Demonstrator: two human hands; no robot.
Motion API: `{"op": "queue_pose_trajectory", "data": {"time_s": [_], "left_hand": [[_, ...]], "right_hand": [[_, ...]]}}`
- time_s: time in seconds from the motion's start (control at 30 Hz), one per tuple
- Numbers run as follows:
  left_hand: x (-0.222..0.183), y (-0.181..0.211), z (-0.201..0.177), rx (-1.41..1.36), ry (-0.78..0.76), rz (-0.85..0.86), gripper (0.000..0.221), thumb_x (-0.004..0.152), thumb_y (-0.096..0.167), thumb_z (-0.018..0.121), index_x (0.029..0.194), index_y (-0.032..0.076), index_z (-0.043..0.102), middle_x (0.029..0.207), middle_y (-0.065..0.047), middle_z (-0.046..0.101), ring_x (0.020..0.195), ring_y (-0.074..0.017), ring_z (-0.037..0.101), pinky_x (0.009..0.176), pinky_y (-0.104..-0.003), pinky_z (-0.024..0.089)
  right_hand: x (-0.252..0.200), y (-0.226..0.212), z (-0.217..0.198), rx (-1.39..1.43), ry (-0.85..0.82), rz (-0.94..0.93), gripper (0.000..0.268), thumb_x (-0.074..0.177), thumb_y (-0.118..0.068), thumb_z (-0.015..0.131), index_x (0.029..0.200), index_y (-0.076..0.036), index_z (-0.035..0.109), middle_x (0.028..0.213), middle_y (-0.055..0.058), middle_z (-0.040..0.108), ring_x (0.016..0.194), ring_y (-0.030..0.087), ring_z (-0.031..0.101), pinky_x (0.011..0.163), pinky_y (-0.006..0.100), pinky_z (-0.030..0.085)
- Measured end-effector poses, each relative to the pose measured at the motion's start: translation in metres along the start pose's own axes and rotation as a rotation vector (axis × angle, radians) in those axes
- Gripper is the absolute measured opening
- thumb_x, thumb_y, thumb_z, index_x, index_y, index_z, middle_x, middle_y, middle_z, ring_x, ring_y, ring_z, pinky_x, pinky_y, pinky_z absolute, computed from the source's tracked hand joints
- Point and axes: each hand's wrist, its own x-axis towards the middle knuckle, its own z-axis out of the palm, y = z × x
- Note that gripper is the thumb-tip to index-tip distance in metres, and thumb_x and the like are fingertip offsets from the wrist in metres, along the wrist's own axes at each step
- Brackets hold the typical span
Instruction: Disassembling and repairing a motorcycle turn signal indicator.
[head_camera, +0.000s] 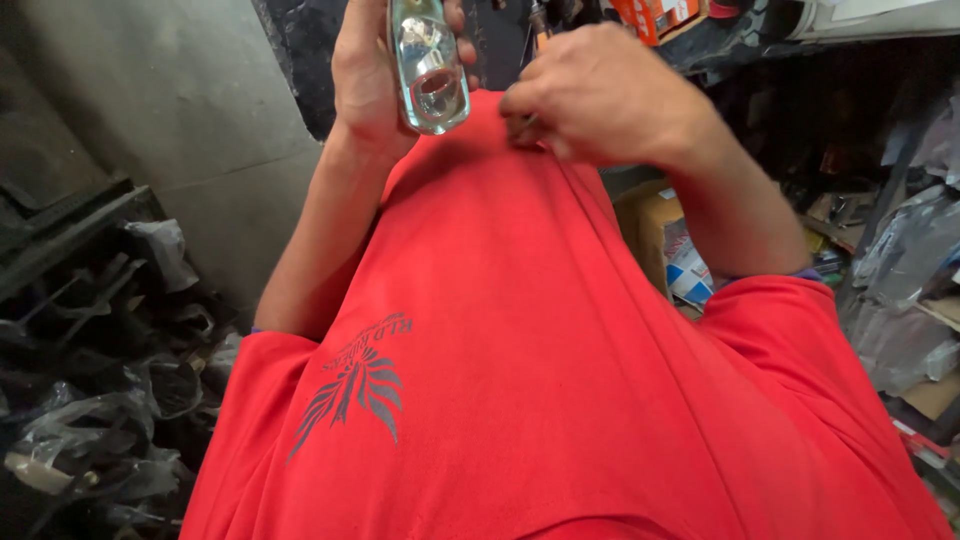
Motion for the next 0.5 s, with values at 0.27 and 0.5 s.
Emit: {"op": "queue_pose_trajectory", "data": {"time_s": [0.27,0.5], "left_hand": [[0.002,-0.005,0.029,-0.019,0.097,0.113,0.052,0.109,0.049,0.04,0.115,0.001,0.06,0.105,-0.011,0.067,0.089,-0.0231,0.071,0.072,-0.042,0.063],[-0.012,-0.012,0.073,-0.108,0.066,0.085,0.043,0.113,0.046,0.041,0.122,0.006,0.055,0.102,-0.012,0.064,0.084,-0.0228,0.07,0.069,-0.04,0.061]], "right_hand": [[-0.044,0.017,0.024,1.085,0.191,-0.091,0.029,0.095,-0.012,0.08,0.118,0.001,0.067,0.103,0.009,0.075,0.092,0.014,0.074,0.079,0.026,0.059],[-0.081,-0.005,0.051,1.993,0.461,0.105,0.035,0.102,-0.016,0.078,0.124,0.003,0.059,0.102,0.013,0.072,0.09,0.017,0.072,0.075,0.026,0.056]]}}
